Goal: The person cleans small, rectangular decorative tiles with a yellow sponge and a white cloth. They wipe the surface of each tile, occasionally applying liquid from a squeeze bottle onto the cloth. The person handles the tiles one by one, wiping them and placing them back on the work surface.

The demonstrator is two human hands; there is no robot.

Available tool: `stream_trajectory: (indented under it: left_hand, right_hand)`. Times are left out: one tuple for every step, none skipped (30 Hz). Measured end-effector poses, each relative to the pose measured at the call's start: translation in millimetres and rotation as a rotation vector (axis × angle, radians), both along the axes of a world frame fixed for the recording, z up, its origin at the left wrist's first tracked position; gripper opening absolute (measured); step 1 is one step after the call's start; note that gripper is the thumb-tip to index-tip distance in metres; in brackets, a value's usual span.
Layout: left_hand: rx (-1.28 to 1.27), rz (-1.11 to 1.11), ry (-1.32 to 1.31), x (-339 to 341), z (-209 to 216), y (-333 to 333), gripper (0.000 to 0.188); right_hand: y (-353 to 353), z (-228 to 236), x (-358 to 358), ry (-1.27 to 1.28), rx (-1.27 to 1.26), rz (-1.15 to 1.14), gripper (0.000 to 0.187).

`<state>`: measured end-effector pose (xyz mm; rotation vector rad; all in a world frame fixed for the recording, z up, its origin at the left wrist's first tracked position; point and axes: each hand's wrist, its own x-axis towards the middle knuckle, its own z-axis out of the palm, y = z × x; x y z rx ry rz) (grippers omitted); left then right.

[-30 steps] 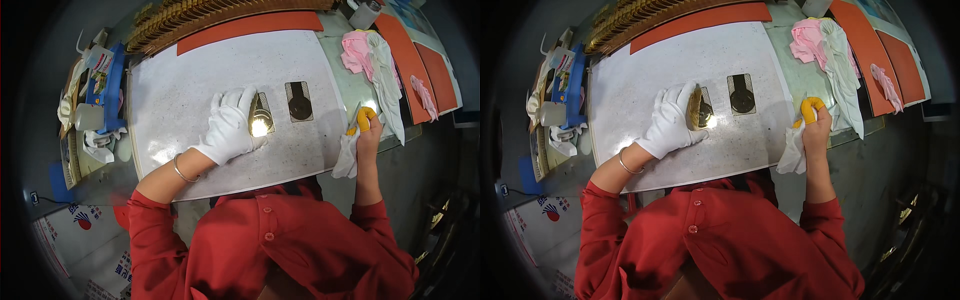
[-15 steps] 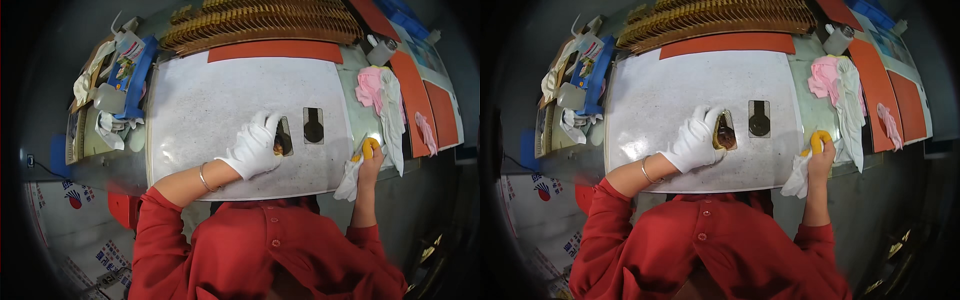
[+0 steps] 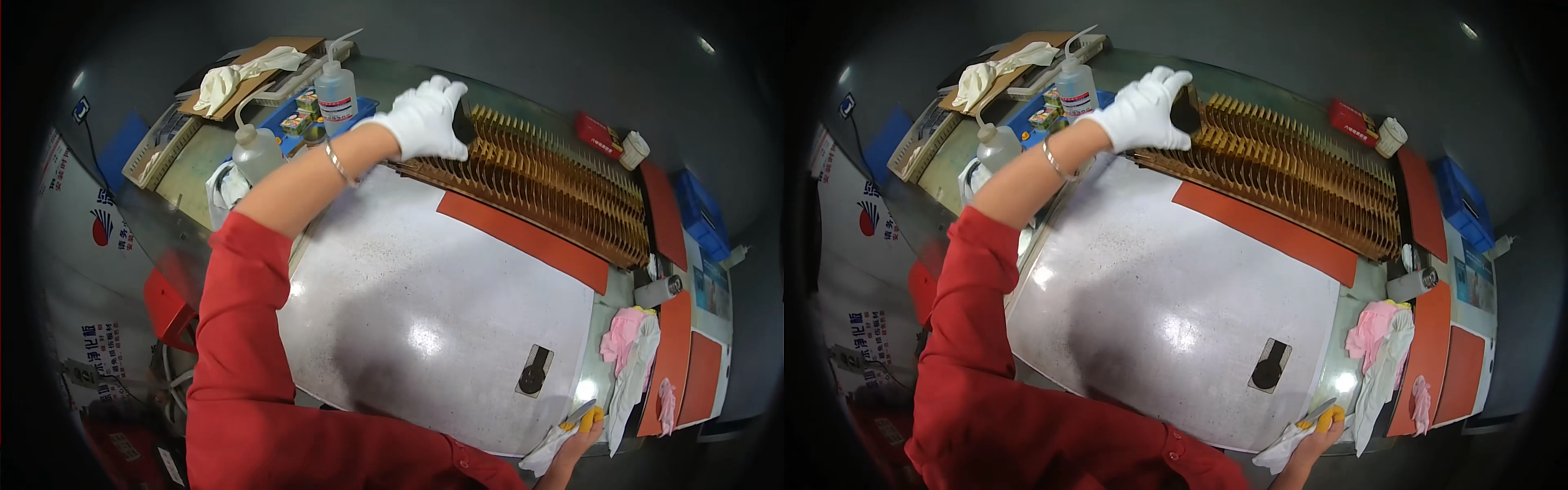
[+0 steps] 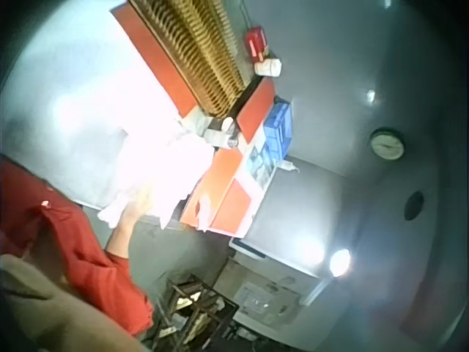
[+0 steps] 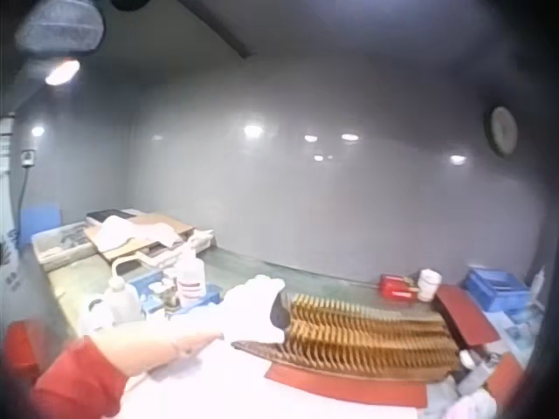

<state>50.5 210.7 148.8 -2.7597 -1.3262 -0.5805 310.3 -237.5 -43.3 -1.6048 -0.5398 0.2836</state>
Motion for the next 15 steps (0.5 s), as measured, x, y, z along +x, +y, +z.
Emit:
stream_trajectory:
  left_hand:
    - [0.036, 0.066, 0.105, 0.5, 6.3, 31.5, 0.084]
    - [-0.013, 0.09, 0.219, 6.5, 11.0, 61.2, 0.087]
    - [-0.04, 0.128, 0.302, 15.0, 8.3, 86.4, 0.092]
    - [-0.041, 0.101, 0.345, 23.0, 3.9, 101.5, 0.095]
    - [-0.072, 0.081, 0.396, 31.9, -0.6, 113.6, 0.096]
    - [-0.103, 0.056, 0.451, 41.5, -5.3, 121.5, 0.096]
    - [-0.126, 0.013, 0.46, 47.8, -10.9, 127.8, 0.097]
    - [-0.149, -0.028, 0.468, 52.7, -16.7, 132.8, 0.097]
    - [-0.173, -0.073, 0.481, 58.0, -23.3, 137.5, 0.097]
    - [-0.19, -0.093, 0.495, 62.5, -29.5, 141.7, 0.097]
    - [-0.207, -0.112, 0.509, 66.3, -35.6, 145.0, 0.096]
    - [-0.219, -0.131, 0.524, 69.8, -37.9, 147.7, 0.096]
    - [-0.238, -0.143, 0.541, 71.9, -40.1, 148.6, 0.095]
    - [-0.257, -0.155, 0.558, 73.2, -42.1, 148.3, 0.094]
    - [-0.272, -0.178, 0.579, 79.9, -43.4, 147.9, 0.092]
  right_hand:
    - [4.4, 4.7, -4.9, -0.004, 0.014, -0.011, 0.01]
    - [7.0, 7.9, -6.7, -0.014, 0.022, -0.035, 0.01]
    - [5.4, 4.5, -3.4, -0.004, 0.03, -0.028, 0.01]
    - [1.1, 0.3, -0.2, 0.007, 0.033, -0.028, 0.01]
    - [-1.4, -2.9, 2.8, 0.017, 0.037, -0.026, 0.011]
    - [-1.8, -2.3, 2.5, 0.031, 0.029, -0.015, 0.011]
    - [-2.4, -0.6, 2.4, 0.046, 0.021, -0.003, 0.011]
    - [-2.4, 1.4, 2.4, 0.06, 0.014, 0.011, 0.011]
    - [-1.3, 3.5, 0.6, 0.049, -0.006, 0.003, 0.012]
    - [0.7, 5.9, -0.9, 0.039, -0.026, -0.004, 0.012]
    - [0.9, 6.9, -2.1, 0.028, -0.045, -0.01, 0.012]
    - [-0.3, 6.0, -0.7, 0.02, -0.063, -0.001, 0.013]
    - [-3.2, 4.4, 2.9, 0.012, -0.081, 0.007, 0.013]
    - [-6.4, 3.6, 4.4, 0.004, -0.098, 0.016, 0.013]
    - [-5.5, 5.0, 0.8, -0.015, -0.081, -0.015, 0.013]
